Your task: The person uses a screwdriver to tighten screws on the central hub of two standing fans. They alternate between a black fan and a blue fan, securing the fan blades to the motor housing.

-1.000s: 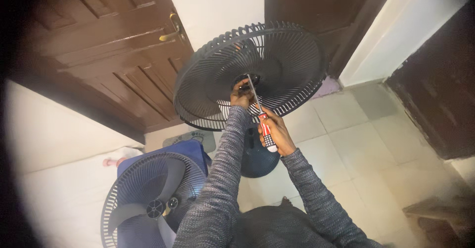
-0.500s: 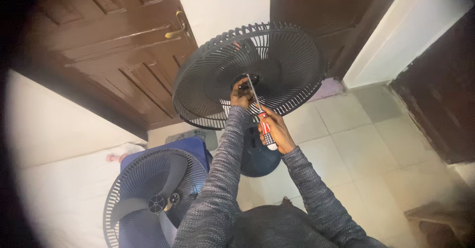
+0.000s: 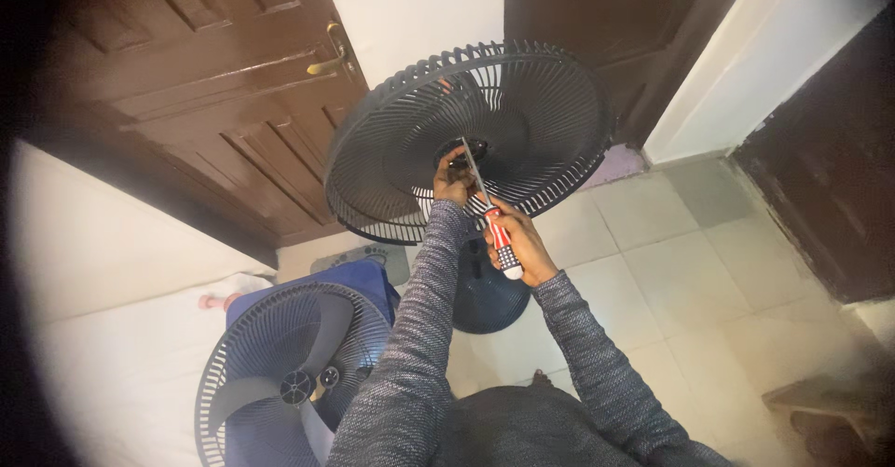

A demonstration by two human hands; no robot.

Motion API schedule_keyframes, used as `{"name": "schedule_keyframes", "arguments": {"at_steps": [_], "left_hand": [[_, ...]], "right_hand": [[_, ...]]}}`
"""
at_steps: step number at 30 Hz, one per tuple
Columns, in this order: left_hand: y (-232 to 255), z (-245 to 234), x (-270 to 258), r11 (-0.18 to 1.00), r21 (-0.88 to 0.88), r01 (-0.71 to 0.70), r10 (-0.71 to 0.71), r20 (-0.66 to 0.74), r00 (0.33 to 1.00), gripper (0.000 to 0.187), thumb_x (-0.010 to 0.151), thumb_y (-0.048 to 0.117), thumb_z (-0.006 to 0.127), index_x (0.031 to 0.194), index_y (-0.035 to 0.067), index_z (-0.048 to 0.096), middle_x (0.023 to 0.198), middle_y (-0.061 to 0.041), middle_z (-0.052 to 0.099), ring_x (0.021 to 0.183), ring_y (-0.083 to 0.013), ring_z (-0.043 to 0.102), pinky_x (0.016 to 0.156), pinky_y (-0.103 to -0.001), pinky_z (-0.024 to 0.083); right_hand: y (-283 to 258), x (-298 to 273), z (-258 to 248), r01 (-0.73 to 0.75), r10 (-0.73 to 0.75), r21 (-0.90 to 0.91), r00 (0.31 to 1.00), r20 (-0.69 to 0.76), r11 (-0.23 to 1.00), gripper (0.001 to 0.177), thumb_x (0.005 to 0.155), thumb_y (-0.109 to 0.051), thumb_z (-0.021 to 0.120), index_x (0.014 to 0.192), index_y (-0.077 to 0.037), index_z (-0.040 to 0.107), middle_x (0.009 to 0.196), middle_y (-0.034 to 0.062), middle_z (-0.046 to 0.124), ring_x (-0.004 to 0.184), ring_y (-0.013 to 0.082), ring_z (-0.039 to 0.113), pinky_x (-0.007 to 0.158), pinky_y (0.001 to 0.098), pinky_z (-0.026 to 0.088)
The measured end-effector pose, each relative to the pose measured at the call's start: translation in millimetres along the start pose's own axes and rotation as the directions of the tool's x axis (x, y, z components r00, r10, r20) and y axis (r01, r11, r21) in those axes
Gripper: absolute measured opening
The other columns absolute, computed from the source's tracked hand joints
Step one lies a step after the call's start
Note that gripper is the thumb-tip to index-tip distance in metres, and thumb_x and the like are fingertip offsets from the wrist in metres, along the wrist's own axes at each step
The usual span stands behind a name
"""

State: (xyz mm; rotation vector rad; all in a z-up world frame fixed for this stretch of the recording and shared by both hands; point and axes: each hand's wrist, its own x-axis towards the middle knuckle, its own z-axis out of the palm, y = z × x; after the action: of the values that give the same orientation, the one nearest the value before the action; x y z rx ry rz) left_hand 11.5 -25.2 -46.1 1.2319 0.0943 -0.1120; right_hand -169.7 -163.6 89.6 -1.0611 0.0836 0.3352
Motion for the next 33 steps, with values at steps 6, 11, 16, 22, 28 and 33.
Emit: {"name": "schedule_keyframes", "arguments": {"at_steps": [6, 11, 16, 22, 28, 33], "left_hand": [[-6, -1, 4, 0.999, -0.05, 0.003, -0.004, -0.018, 1.0, 0.056, 0.092, -0.015, 0.058, 0.142, 0.009, 0.049, 0.096, -0.013, 0.067, 0.083, -0.0212, 0.071, 0.072, -0.036, 0.067], [-4, -1, 3, 1.0, -0.014, 0.003, -0.003, -0.024, 1.0, 0.055, 0.092, -0.012, 0.062, 0.141, 0.011, 0.054, 0.102, -0.016, 0.071, 0.084, -0.0203, 0.072, 0.071, -0.035, 0.065], [2, 4, -1, 0.997, -0.038, 0.067, -0.069, -0.056, 0.996, 0.054, 0.091, -0.012, 0.064, 0.137, 0.016, 0.054, 0.106, -0.018, 0.07, 0.085, -0.0205, 0.071, 0.071, -0.034, 0.065], [-3, 0, 2, 0.998, -0.016, 0.062, -0.063, -0.052, 0.997, 0.051, 0.092, -0.01, 0.063, 0.134, 0.019, 0.058, 0.104, -0.015, 0.071, 0.084, -0.0183, 0.072, 0.071, -0.032, 0.065], [-12, -1, 9, 0.998, -0.035, 0.049, -0.051, -0.057, 0.997, 0.049, 0.093, -0.01, 0.064, 0.133, 0.018, 0.058, 0.1, -0.013, 0.071, 0.082, -0.0175, 0.071, 0.068, -0.032, 0.064], [-5, 0, 2, 0.998, -0.051, 0.044, -0.045, -0.012, 0.999, 0.05, 0.093, -0.011, 0.061, 0.135, 0.016, 0.058, 0.098, -0.014, 0.072, 0.082, -0.0172, 0.07, 0.069, -0.03, 0.064]], "right_hand": [[1, 1, -9, -0.022, 0.016, 0.082, 0.997, 0.073, 0.996, 0.055, 0.1, -0.018, 0.044, 0.155, -0.014, 0.048, 0.07, 0.0012, 0.055, 0.047, 0.0084, 0.053, 0.041, 0.0249, 0.05], [-2, 4, -13, -0.03, 0.024, 0.089, 0.997, 0.067, 0.996, 0.057, 0.099, -0.019, 0.042, 0.156, -0.019, 0.045, 0.067, 0.0013, 0.054, 0.045, 0.008, 0.052, 0.04, 0.0237, 0.049], [-8, 0, -13, -0.035, 0.032, 0.033, 0.997, 0.063, 0.999, 0.057, 0.098, -0.018, 0.041, 0.156, -0.02, 0.046, 0.067, 0.0015, 0.053, 0.044, 0.0081, 0.053, 0.039, 0.0237, 0.05], [-9, -4, -8, -0.032, 0.032, 0.002, 0.999, 0.041, 0.999, 0.057, 0.098, -0.018, 0.04, 0.155, -0.02, 0.047, 0.067, 0.0018, 0.053, 0.044, 0.0078, 0.053, 0.039, 0.0234, 0.05], [-6, 0, -11, -0.014, 0.013, 0.009, 0.999, 0.045, 1.0, 0.057, 0.099, -0.018, 0.04, 0.155, -0.018, 0.046, 0.07, 0.003, 0.054, 0.046, 0.0082, 0.054, 0.04, 0.0236, 0.052], [-6, 1, -13, -0.011, 0.01, 0.015, 0.998, 0.065, 1.0, 0.058, 0.098, -0.017, 0.04, 0.156, -0.018, 0.046, 0.07, 0.0024, 0.053, 0.045, 0.0079, 0.054, 0.04, 0.023, 0.051]]}}
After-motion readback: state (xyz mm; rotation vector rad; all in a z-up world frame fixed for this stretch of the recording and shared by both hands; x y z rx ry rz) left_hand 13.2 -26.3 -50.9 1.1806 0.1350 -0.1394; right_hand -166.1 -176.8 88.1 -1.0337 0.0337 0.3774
